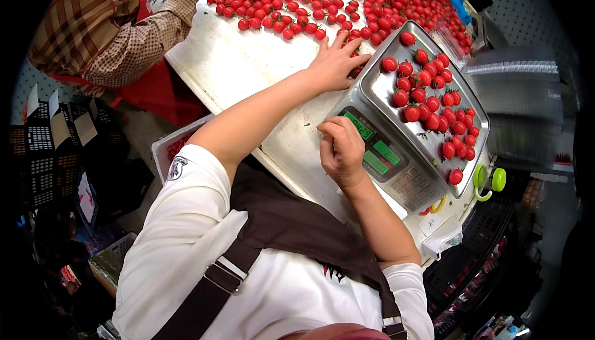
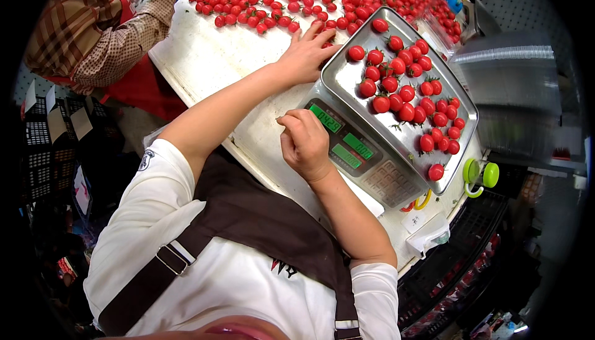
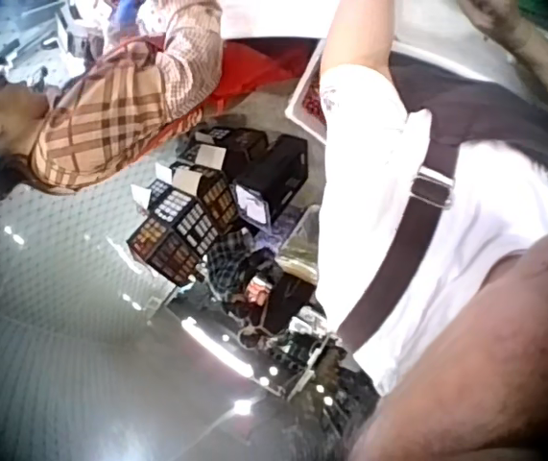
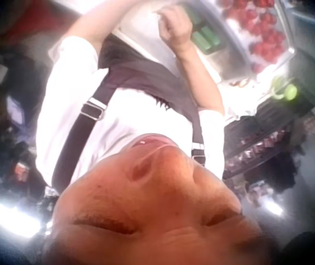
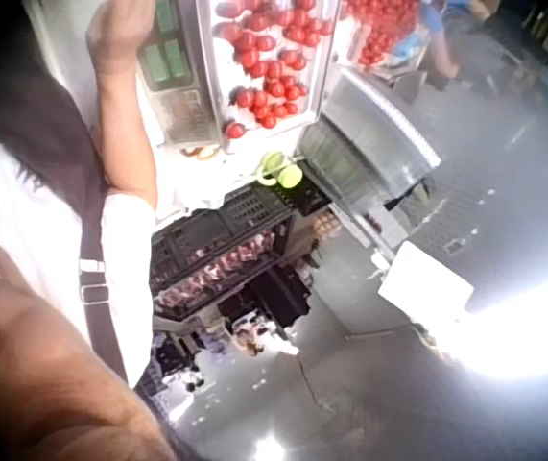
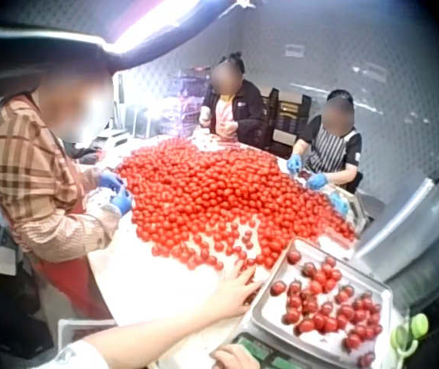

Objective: The person picks cherry tomatoes from a table, places them on a digital scale, and transfers them into a plastic container. They repeat this process to fill the container, then seal it with a lid and place it on a shelf.

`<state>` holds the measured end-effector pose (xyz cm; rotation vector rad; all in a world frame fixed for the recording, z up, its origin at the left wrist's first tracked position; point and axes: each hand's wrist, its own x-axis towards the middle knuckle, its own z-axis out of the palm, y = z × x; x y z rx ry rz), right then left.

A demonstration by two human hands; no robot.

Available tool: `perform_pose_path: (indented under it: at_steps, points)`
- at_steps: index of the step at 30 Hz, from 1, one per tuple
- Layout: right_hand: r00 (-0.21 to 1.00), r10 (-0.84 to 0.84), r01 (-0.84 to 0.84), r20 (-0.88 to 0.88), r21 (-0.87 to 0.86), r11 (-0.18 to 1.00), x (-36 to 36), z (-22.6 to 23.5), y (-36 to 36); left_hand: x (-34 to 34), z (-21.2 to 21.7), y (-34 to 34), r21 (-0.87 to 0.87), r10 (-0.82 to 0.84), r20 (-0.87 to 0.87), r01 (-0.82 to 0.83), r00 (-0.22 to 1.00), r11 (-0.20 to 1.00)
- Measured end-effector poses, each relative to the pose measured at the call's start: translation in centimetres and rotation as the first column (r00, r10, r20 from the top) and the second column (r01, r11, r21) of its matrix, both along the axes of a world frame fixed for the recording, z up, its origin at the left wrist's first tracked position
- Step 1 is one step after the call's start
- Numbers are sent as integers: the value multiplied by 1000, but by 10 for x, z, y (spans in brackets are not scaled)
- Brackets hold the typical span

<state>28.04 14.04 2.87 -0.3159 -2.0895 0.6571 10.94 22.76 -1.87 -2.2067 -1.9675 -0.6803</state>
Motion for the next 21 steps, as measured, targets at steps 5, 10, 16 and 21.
perform_pose_path:
  at_steps: [5,10,16,21]
  points:
    - [999,-25,26,23,-71,997,2,0,-1,7,1,18,-92,-7,17,8,1000,996]
    - [999,-28,30,21,-100,995,1,-1,1,11,9,20,-141,114,74,-103,991,985]
    - [997,-26,37,67,-164,986,1,0,0,17,9,39,-217,186,65,-168,980,962]
    - [995,-46,64,94,-200,978,4,1,4,15,6,-1,-142,160,87,-147,983,979]
